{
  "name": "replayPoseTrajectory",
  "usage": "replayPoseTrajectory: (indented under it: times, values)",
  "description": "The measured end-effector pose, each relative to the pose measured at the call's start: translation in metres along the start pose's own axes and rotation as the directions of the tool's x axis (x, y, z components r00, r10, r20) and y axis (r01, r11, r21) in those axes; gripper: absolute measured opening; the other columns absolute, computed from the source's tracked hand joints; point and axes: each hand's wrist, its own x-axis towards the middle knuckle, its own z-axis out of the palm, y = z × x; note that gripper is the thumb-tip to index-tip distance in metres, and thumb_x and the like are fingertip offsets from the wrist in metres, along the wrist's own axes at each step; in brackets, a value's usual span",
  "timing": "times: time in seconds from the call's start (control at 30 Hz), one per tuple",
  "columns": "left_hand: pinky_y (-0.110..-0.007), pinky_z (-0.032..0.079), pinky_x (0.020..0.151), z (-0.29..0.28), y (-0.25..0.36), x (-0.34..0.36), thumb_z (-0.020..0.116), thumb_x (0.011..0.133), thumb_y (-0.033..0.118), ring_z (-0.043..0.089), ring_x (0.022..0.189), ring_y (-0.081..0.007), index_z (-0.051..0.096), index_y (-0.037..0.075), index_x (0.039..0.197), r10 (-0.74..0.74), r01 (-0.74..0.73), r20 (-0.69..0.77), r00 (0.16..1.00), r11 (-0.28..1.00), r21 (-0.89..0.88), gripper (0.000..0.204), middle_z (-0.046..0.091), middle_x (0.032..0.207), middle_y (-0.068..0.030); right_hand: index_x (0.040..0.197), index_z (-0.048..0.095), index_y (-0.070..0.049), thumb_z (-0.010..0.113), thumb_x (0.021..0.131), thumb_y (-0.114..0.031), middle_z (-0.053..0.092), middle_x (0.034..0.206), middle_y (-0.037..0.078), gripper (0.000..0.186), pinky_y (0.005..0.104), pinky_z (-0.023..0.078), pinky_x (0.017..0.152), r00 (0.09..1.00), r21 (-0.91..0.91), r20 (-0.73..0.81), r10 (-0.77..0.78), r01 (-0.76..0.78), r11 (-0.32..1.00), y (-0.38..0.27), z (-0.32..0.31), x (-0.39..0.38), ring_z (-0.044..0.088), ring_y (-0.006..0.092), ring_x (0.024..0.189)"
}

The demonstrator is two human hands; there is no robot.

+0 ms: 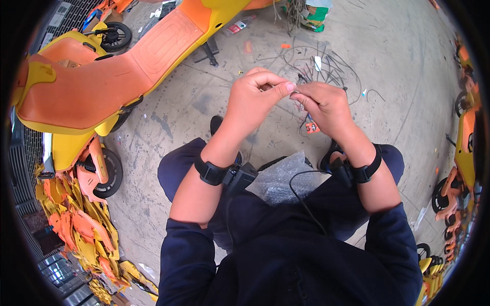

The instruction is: The person uses scissors to cut and strip the insulation from electrical wires before joining them together by hand.

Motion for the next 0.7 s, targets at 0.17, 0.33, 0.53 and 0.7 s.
replayPoseTrajectory:
  times: [0.17,0.33,0.53,0.7]
  values:
    - [-0.022,0.043,0.071,0.006,-0.003,0.003,0.069,0.085,0.015,0.053,0.080,-0.0077,0.070,0.001,0.094,-0.089,0.092,0.024,0.996,0.963,-0.255,0.016,0.061,0.088,-0.0004,0.088,0.070,-0.004,0.072,0.081,-0.014,0.067,0.076,0.007,0.013,0.0264,0.047,0.054,0.884,0.230,0.200,0.423,-0.462,0.856,-0.011,-0.009,-0.001,0.060,0.0133,0.059]
    - [-0.024,0.047,0.075,0.007,0.001,0.001,0.070,0.084,0.012,0.060,0.086,-0.0105,0.069,0.001,0.099,-0.133,0.172,0.123,0.983,0.901,-0.398,0.018,0.068,0.091,-0.0056,0.087,0.071,-0.003,0.072,0.083,-0.016,0.065,0.073,0.001,0.014,0.0212,0.042,0.050,0.842,0.450,0.278,0.462,-0.539,0.712,-0.010,-0.010,-0.005,0.054,0.0048,0.058]
    - [-0.024,0.047,0.070,0.005,0.002,0.002,0.073,0.081,0.010,0.061,0.076,-0.0100,0.069,0.000,0.099,-0.185,0.199,0.075,0.980,0.893,-0.404,0.022,0.070,0.087,-0.0084,0.087,0.071,-0.003,0.072,0.083,-0.015,0.065,0.072,0.001,0.012,0.0200,0.042,0.050,0.849,0.473,0.284,0.446,-0.529,0.705,-0.011,-0.012,-0.006,0.054,0.0044,0.058]
    - [-0.023,0.048,0.066,0.007,0.007,-0.002,0.069,0.084,0.009,0.062,0.075,-0.0096,0.067,0.001,0.106,-0.136,0.154,0.079,0.988,0.944,-0.291,0.023,0.069,0.085,-0.0074,0.087,0.071,-0.003,0.070,0.084,-0.015,0.066,0.073,0.000,0.013,0.0197,0.043,0.051,0.840,0.511,0.305,0.449,-0.542,0.668,-0.011,-0.013,-0.006,0.055,0.0041,0.060]
